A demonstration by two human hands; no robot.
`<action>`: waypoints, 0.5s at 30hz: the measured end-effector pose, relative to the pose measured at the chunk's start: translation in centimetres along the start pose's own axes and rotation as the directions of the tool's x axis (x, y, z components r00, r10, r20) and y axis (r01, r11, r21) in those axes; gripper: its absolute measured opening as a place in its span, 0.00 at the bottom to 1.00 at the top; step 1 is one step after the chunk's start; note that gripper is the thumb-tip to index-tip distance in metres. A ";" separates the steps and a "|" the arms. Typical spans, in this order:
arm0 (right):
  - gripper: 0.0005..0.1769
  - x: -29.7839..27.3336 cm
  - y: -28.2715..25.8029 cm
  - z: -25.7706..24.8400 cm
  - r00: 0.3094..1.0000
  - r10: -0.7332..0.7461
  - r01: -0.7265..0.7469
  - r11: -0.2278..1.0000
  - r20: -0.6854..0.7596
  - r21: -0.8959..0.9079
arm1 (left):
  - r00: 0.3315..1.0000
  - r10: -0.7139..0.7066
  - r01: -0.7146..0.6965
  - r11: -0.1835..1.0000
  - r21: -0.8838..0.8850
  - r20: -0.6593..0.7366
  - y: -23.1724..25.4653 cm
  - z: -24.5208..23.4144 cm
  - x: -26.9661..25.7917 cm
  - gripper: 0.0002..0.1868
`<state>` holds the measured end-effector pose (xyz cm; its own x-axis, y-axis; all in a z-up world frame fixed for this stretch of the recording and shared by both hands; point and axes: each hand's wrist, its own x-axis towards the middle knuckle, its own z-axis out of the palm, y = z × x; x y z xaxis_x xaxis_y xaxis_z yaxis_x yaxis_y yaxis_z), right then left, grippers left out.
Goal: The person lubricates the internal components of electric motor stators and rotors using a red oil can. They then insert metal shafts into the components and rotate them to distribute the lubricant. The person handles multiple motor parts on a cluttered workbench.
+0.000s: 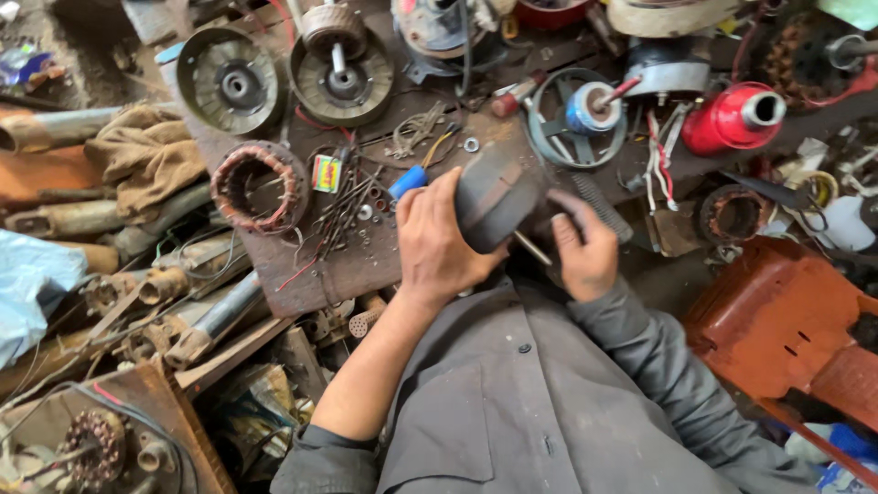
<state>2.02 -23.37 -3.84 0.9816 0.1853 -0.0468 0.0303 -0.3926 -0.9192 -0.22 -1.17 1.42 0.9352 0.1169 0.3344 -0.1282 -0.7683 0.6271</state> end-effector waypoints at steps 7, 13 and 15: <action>0.15 0.1 2.7 1.8 0.795 -0.580 0.586 0.661 0.176 -0.469 | 1.000 -0.007 0.009 0.997 0.080 -0.026 -0.3 0.9 1.1 0.54; 0.13 -0.4 4.8 2.3 0.934 0.286 -0.329 0.921 0.212 0.208 | 0.999 -0.027 0.025 0.994 0.103 0.021 -0.5 0.7 1.4 0.54; 0.13 0.4 4.8 1.9 0.723 0.545 -0.690 0.606 0.425 0.396 | 0.999 -0.029 0.026 0.994 0.103 0.028 -0.5 0.7 1.6 0.54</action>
<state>2.24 -23.48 -9.04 0.6459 0.3029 -0.7008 -0.7332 -0.0095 -0.6799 1.56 -1.09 1.13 0.9475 0.1212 0.2959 -0.0691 -0.8260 0.5594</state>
